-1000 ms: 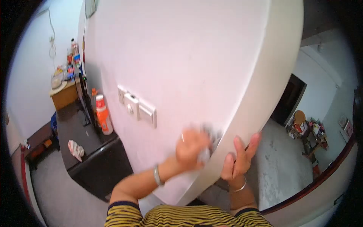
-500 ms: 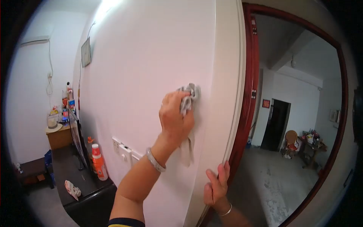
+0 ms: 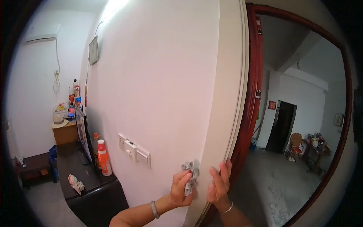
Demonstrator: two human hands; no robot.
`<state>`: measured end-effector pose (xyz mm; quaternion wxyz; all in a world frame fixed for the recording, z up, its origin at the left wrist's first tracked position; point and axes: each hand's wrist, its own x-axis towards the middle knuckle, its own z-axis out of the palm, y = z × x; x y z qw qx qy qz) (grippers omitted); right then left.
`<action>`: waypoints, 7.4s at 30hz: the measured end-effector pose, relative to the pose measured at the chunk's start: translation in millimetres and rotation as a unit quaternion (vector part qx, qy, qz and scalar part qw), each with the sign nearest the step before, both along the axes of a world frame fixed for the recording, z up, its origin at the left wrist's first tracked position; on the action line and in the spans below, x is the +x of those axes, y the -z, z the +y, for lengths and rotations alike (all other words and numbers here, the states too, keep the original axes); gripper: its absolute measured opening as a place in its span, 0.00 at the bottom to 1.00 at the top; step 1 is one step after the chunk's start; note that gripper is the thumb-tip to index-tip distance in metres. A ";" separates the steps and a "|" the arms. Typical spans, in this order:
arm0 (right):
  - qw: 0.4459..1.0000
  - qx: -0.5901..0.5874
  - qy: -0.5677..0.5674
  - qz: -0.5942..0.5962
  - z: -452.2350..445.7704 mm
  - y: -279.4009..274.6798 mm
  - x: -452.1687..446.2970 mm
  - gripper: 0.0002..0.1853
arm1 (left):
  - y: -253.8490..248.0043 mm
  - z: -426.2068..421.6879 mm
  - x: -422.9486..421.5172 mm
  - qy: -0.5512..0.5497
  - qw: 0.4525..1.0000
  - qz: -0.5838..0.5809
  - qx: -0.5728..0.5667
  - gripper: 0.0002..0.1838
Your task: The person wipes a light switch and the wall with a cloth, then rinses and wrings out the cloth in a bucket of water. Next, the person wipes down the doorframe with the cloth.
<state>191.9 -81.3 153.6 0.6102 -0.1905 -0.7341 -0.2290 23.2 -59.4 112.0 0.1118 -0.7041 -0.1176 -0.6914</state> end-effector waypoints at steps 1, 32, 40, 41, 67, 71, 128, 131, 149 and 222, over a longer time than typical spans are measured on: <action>1.000 0.011 0.020 -0.001 0.5 -2.8 1.1 0.23 | 1.1 2.3 0.9 0.011 1.000 0.018 0.006 0.30; 0.991 0.060 0.031 -0.113 11.3 -15.8 -1.0 0.20 | 330.3 -129.6 12.4 -0.114 0.702 -0.095 -0.696 0.23; 0.988 0.099 0.060 -0.102 5.6 -16.3 -13.9 0.21 | 346.0 -227.6 -33.1 -0.152 0.652 -0.214 -0.712 0.18; 0.985 0.114 0.072 -0.105 7.4 -18.9 -14.8 0.21 | 340.5 -246.5 -43.6 -0.161 0.637 -0.234 -0.717 0.18; 0.442 -0.350 -0.351 -0.748 -195.9 426.4 -128.5 0.20 | 412.6 -704.8 137.0 -0.392 0.098 -0.864 -0.300 0.21; 0.397 -0.333 -0.346 -0.782 -247.5 432.6 -150.3 0.20 | 413.2 -701.3 152.3 -0.358 0.130 -0.904 -0.196 0.15; 0.255 -0.039 -0.215 -0.942 -607.1 987.4 -275.6 0.21 | 741.9 -601.1 180.7 0.050 0.042 -0.990 -0.121 0.21; 0.169 0.021 -0.342 -0.924 -598.4 989.6 -278.4 0.17 | 739.5 -603.4 178.2 0.054 0.028 -0.991 -0.119 0.20; 0.297 -0.088 -0.278 -0.909 -597.8 975.6 -301.2 0.24 | 745.2 -597.8 170.7 0.053 0.009 -0.991 -0.121 0.20; -0.254 -0.782 -0.109 -0.559 -557.4 673.3 -255.6 0.21 | 685.1 -721.7 -32.2 -0.193 0.267 -0.904 -0.273 0.21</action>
